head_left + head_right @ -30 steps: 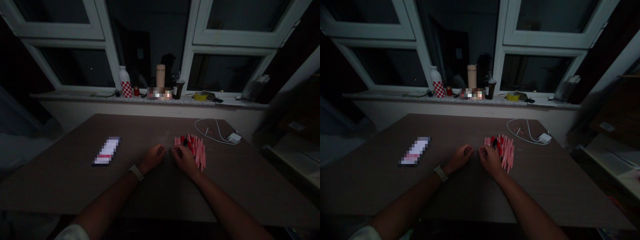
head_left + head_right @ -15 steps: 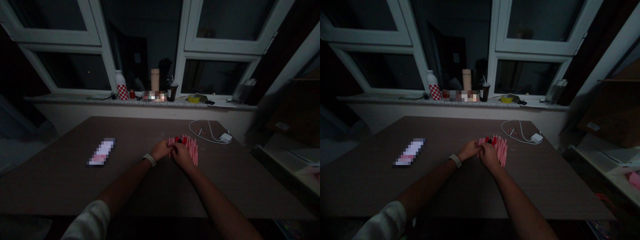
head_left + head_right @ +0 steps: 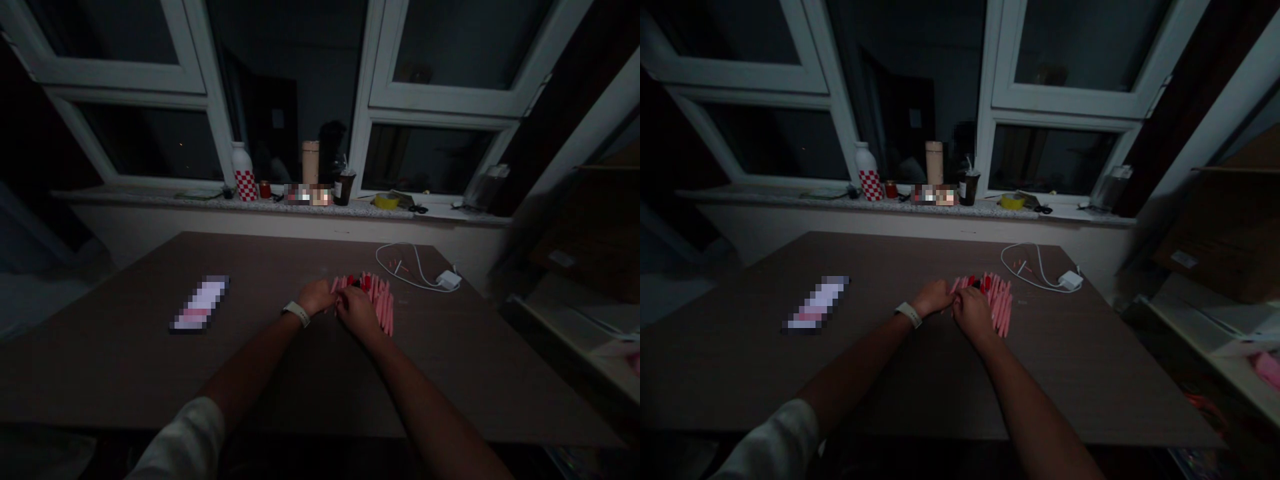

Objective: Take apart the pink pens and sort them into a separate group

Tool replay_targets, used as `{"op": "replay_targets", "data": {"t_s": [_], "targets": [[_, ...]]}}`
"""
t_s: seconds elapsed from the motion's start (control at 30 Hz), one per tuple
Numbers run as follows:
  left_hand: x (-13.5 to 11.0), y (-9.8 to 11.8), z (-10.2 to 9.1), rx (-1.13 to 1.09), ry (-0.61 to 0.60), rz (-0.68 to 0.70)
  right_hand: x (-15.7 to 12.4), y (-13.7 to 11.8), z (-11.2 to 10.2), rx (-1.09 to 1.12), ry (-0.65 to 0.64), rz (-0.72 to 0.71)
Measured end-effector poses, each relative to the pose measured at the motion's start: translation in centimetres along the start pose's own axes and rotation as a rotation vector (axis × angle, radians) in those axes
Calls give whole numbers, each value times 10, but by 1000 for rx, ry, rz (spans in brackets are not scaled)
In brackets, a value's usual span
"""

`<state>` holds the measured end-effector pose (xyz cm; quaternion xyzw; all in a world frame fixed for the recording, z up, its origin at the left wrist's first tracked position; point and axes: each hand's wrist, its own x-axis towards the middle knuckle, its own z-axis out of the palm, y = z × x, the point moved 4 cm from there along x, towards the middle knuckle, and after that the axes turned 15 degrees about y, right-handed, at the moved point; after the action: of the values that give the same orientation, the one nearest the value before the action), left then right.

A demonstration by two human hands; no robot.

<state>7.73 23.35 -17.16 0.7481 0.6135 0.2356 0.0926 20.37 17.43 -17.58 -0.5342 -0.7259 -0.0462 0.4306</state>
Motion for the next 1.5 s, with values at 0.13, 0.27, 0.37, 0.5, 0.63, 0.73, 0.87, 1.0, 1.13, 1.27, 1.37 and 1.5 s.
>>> {"op": "replay_targets", "data": {"t_s": [0.13, 0.27, 0.37, 0.5, 0.63, 0.73, 0.87, 1.0, 1.13, 1.27, 1.37, 1.5], "targets": [[2, -3, -4, -47, 4, -12, 1, 2, 1, -36, -6, -19], [0, -17, -13, -170, -1, -32, 2, 2, 0, -74, -17, -25], [-6, -34, -24, -301, 2, -30, 2, 0, -1, -105, -25, -34], [-20, -53, -38, -508, 10, -34, 8, -6, -2, -172, -60, -88], [-32, -62, -44, -866, 33, -106, 20, -20, -7, -194, -34, -148], [-36, -62, -41, -1003, 47, -157, 25, -36, -6, -49, 23, -50], [-39, -61, -40, -1064, 125, -154, 15, -57, 12, 306, -20, 126], [-46, -62, -38, -978, 154, -132, -2, -59, 31, 537, -86, 304], [-54, -63, -32, -866, 115, -113, -11, -48, 38, 632, -149, 370], [-59, -59, -30, -783, 99, -54, -9, -37, 37, 594, -137, 360], [-61, -55, -32, -736, 101, -17, -6, -29, 38, 596, -100, 441], [-64, -49, -36, -632, 113, 83, -4, -23, 39, 725, -24, 584]]}}
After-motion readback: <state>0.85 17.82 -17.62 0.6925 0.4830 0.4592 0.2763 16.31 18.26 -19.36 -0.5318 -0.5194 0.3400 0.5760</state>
